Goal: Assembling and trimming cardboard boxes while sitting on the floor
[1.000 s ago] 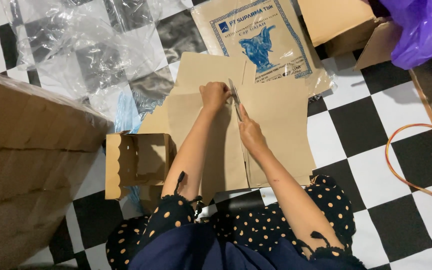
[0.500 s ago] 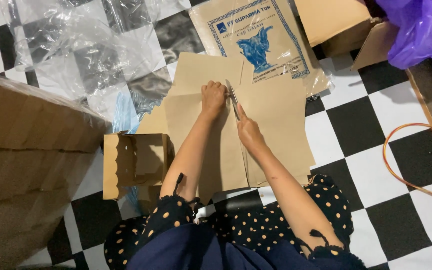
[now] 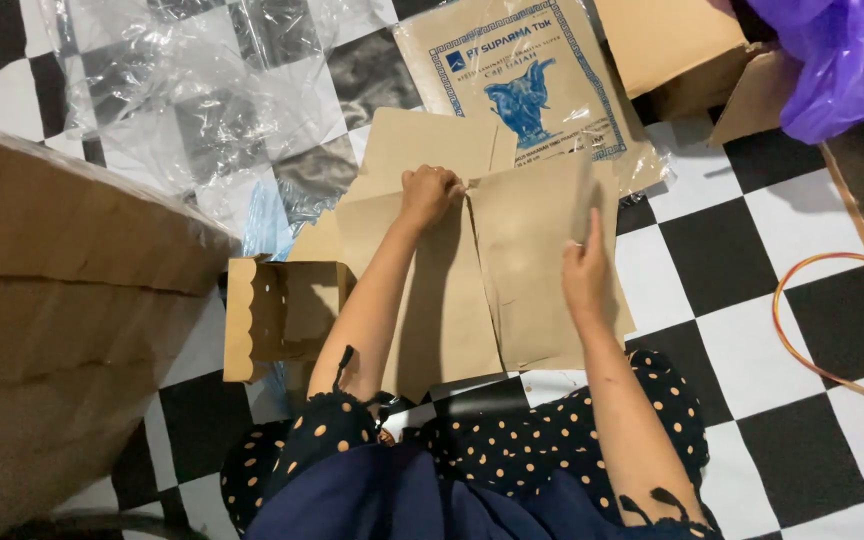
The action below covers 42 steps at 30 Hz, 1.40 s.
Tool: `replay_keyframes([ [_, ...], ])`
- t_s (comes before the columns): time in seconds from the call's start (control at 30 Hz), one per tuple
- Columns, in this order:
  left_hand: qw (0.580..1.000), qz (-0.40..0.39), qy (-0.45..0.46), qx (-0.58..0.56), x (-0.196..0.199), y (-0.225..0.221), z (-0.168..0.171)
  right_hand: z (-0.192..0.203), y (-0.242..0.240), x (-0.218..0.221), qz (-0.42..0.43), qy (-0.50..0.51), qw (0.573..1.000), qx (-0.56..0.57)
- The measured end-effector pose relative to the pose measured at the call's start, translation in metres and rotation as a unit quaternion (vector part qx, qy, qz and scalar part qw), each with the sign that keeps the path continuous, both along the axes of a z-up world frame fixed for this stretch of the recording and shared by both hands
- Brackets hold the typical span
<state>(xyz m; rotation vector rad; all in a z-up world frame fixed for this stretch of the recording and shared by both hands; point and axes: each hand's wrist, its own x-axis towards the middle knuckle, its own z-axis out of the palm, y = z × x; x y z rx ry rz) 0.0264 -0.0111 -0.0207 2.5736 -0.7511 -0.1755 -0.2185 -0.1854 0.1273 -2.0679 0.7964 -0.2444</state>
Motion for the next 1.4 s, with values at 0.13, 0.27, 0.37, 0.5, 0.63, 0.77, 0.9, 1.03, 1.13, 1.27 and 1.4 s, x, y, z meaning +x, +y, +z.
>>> replay_keyframes([
  [0.13,0.999,-0.041,-0.001,0.003,-0.018,-0.009,0.038,-0.171,-0.116,-0.03,-0.088,0.083,0.986,-0.116],
  [0.27,0.997,-0.073,0.013,-0.025,-0.046,-0.003,0.059,-0.203,-0.131,-0.05,-0.127,0.184,0.971,-0.088],
  [0.37,0.996,-0.082,0.006,-0.024,-0.052,0.003,0.063,-0.159,-0.107,-0.049,-0.114,0.186,0.964,-0.154],
  [0.5,0.997,-0.076,0.004,-0.022,-0.061,0.009,0.076,-0.106,-0.038,-0.01,0.12,-0.122,0.976,-0.136],
  [0.63,0.998,-0.06,-0.016,0.001,-0.05,0.001,0.061,-0.062,0.015,0.062,0.247,-0.186,0.926,-0.215],
  [0.77,0.999,-0.032,-0.014,0.033,-0.036,0.003,0.05,-0.084,0.02,0.116,0.301,-0.089,0.919,-0.239],
  [0.9,1.0,-0.018,0.006,0.009,-0.039,0.011,0.076,-0.12,0.013,0.135,0.249,-0.081,0.945,-0.195],
  [1.03,1.0,0.004,-0.017,-0.024,-0.048,0.036,0.084,-0.102,0.015,0.109,0.192,-0.095,0.968,-0.13],
  [1.13,0.995,0.078,0.027,-0.062,-0.086,0.065,0.086,-0.11,0.016,0.072,0.113,-0.134,0.977,-0.121],
  [1.27,0.983,0.15,0.109,0.014,-0.186,0.09,0.075,-0.137,0.051,0.011,0.154,0.166,0.974,-0.025],
  [1.4,0.972,0.185,0.144,-0.012,-0.245,0.099,0.081,-0.154,0.088,-0.017,0.132,0.164,0.976,0.059],
])
